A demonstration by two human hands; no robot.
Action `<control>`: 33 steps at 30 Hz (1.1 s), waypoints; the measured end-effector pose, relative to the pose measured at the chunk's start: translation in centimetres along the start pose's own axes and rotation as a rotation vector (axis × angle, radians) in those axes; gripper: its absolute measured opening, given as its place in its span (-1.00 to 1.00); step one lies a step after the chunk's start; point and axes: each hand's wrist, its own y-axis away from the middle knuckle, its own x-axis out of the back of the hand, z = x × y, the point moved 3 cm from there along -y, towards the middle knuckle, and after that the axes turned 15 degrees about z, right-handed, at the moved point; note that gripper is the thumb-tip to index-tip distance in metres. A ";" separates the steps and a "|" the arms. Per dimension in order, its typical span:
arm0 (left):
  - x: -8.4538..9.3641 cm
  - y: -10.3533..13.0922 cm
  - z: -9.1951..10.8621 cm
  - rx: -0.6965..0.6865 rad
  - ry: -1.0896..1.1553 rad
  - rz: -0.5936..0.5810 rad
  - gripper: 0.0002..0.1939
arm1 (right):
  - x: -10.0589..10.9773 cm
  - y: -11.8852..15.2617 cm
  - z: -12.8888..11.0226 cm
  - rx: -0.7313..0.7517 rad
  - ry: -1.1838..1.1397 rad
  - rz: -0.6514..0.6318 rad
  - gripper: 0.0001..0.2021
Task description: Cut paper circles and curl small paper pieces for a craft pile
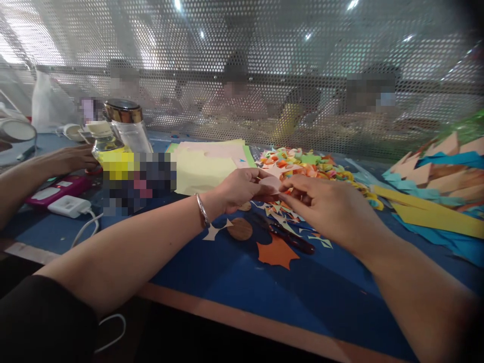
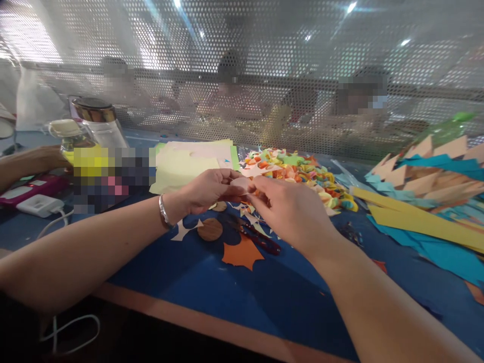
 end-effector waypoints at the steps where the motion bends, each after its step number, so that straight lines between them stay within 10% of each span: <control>1: 0.0 0.1 0.0 0.015 -0.006 -0.018 -0.85 | -0.1 0.0 0.1 0.003 -0.021 -0.009 -0.77; 33: 0.4 -0.2 0.0 -0.224 -0.337 -0.135 -0.83 | -0.7 -0.5 0.7 -0.087 -0.298 0.081 -0.79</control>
